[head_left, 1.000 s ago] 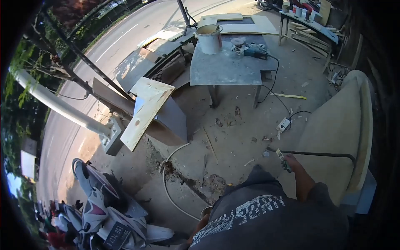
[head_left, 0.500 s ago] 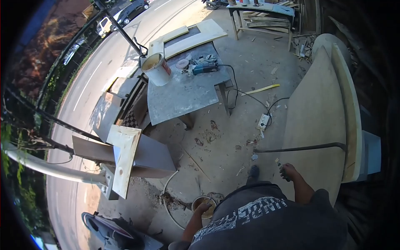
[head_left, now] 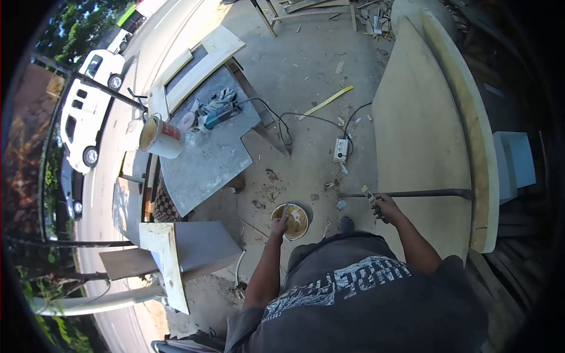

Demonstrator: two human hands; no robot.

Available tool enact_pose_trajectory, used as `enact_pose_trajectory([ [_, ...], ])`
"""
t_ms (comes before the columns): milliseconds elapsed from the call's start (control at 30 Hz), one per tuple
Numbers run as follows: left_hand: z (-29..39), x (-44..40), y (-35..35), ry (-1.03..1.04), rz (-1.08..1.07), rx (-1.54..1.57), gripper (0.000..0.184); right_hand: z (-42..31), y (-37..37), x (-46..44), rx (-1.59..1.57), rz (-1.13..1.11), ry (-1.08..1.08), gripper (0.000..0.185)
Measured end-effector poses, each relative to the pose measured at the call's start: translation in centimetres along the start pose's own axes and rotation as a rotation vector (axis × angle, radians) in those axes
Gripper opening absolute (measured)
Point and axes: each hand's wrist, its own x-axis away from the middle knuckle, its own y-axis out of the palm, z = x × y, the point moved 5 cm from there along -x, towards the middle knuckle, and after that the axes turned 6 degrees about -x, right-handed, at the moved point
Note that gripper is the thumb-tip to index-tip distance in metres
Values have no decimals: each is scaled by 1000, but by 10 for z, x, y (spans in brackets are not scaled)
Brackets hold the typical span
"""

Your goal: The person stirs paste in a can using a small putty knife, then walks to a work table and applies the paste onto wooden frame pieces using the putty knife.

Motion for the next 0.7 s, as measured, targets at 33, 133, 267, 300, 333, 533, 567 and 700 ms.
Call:
enact_pose_trajectory([
  [33, 34, 2, 3, 12, 22, 65, 37, -5, 0, -2, -57, -6, -3, 25],
  [133, 114, -12, 18, -29, -57, 269, 21, -18, -4, 1, -175, 11, -25, 25],
  [267, 210, -41, 42, -72, -236, 596, 22, -48, -8, -1, -274, 112, -70, 24],
  [300, 234, -50, 50, -73, -326, 696, 23, -54, -9, -6, -275, 123, -73, 24],
  [333, 257, -59, 53, -68, -337, 697, 23, -60, -11, -11, -304, 157, -82, 24],
  [533, 368, -97, 58, -281, -422, 738, 20, -119, -9, -63, -399, 302, -160, 26],
  [567, 382, -107, 55, -267, -432, 751, 20, -125, -6, -71, -413, 350, -148, 25],
  [700, 432, -130, 36, -305, -508, 695, 22, -184, 11, -106, -496, 414, -190, 24],
])
